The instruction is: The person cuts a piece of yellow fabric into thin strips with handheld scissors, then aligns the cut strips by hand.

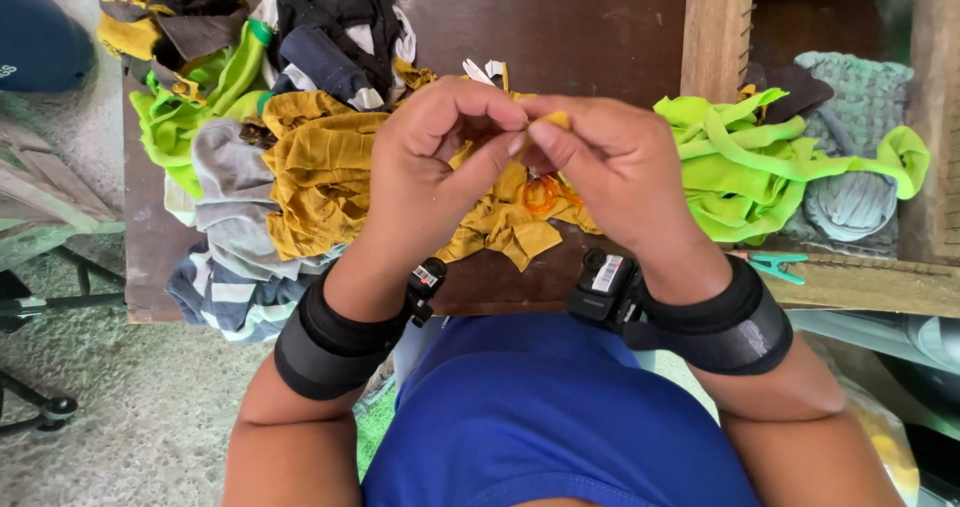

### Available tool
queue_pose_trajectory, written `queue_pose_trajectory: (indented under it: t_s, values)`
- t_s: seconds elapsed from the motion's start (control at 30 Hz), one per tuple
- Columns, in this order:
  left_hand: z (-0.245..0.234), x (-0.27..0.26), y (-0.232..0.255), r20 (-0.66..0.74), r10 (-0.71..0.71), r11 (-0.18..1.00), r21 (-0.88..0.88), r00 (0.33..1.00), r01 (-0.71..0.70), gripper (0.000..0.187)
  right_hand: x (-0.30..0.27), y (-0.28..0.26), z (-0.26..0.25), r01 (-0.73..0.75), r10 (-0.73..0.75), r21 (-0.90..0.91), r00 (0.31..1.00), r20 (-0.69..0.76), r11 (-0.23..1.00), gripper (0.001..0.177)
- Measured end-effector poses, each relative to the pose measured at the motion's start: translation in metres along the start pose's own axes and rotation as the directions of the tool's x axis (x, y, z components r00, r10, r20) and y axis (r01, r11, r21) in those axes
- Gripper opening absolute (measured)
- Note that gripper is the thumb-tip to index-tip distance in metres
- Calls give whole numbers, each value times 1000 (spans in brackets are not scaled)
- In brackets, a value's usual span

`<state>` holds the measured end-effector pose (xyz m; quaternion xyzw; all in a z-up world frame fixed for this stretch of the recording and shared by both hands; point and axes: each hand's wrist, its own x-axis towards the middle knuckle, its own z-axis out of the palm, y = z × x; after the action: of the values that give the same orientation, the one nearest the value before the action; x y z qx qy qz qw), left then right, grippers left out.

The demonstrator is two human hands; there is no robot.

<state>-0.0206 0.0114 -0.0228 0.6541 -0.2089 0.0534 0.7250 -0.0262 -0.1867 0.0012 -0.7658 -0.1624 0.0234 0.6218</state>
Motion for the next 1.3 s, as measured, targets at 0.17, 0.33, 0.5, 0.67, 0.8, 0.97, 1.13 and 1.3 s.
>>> queue_pose_trajectory:
  t_s: [0.17, 0.33, 0.5, 0.67, 0.8, 0.97, 1.13, 1.3]
  values:
    - [-3, -1, -1, 87, -4, 998, 68, 996, -2, 17, 0, 0, -16, 80, -78, 16, 994, -79, 997, 13]
    - [-30, -6, -8, 184, 95, 805, 564, 978, -185, 19, -2, 10, -61, 299, -287, 9, 922, -259, 954, 17]
    - [-49, -18, -17, 168, -147, 551, 833, 975, -60, 37, -1, 17, -71, 314, -288, 57, 917, -275, 948, 17]
    - [-44, -18, -35, 142, -266, 439, 898, 954, -11, 48, -3, 24, -75, 316, -271, 112, 915, -297, 942, 17]
    - [-39, -14, -45, 109, -378, 285, 958, 919, 4, 34, -9, 32, -80, 312, -253, 147, 912, -323, 939, 16]
    - [-53, -26, -85, 125, -348, 285, 958, 929, -22, 6, -15, 36, -87, 319, -239, 185, 903, -356, 929, 16]
    - [-47, -11, -45, 171, -236, 419, 906, 957, -58, 8, -19, 28, -92, 329, -227, 225, 896, -382, 917, 16]
    - [-29, -4, -27, 226, -482, 181, 971, 847, -156, 19, -24, 25, -96, 340, -219, 269, 892, -395, 901, 17]
